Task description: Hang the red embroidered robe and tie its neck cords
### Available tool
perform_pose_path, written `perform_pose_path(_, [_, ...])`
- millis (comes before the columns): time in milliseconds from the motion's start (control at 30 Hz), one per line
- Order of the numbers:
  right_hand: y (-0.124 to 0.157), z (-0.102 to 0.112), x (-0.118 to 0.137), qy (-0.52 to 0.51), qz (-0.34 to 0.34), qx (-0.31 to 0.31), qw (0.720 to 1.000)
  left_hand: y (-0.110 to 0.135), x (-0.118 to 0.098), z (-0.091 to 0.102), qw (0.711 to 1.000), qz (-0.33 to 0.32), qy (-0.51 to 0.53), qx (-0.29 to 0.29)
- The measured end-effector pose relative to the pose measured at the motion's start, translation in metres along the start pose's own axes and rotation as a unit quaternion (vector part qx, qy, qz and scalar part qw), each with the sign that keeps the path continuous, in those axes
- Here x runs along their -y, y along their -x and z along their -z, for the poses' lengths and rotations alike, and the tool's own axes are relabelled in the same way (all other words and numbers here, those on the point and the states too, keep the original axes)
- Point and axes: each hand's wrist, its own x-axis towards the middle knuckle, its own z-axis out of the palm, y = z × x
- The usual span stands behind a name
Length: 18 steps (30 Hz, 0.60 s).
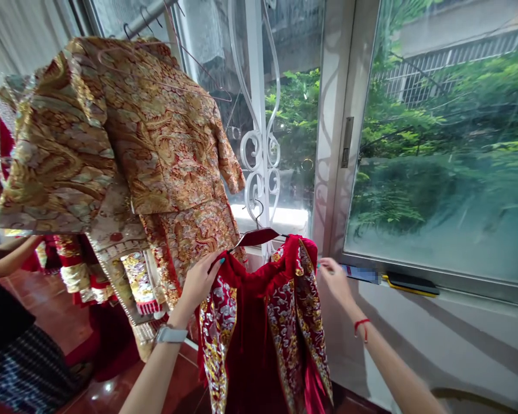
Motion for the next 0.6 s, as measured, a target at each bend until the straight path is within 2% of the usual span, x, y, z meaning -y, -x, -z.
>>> perform_pose_path(100, [0.014,-0.016,-0.01,0.007,0.01,0.055,0.998,-0.006,0.008,-0.003,1.0,-0.009,0.009,-0.005])
perform_pose_path(167, [0.013,-0.01,-0.01,0.011,0.019,0.077,0.997,-0.009,0.014,-0.005,1.0,-0.018,0.015,-0.012])
perform_pose_path(267, [0.006,0.023,-0.006,0.032,0.054,0.086,0.994,-0.012,0.025,-0.011,0.999,-0.021,0.03,-0.024])
perform_pose_path(333, [-0.004,0.052,0.003,0.049,0.09,0.045,0.994,-0.014,0.031,-0.017,0.998,-0.019,0.044,-0.032])
perform_pose_path(433, [-0.036,0.09,0.027,0.05,0.136,-0.019,0.989,-0.017,0.037,-0.024,0.997,-0.025,0.065,-0.035])
perform_pose_path(500, [-0.069,0.102,0.042,0.046,0.142,0.014,0.989,-0.019,0.037,-0.027,0.996,-0.028,0.072,-0.039])
perform_pose_path(600, [-0.113,0.098,0.049,0.042,0.1,0.109,0.988,-0.021,0.037,-0.027,0.995,-0.033,0.081,-0.045])
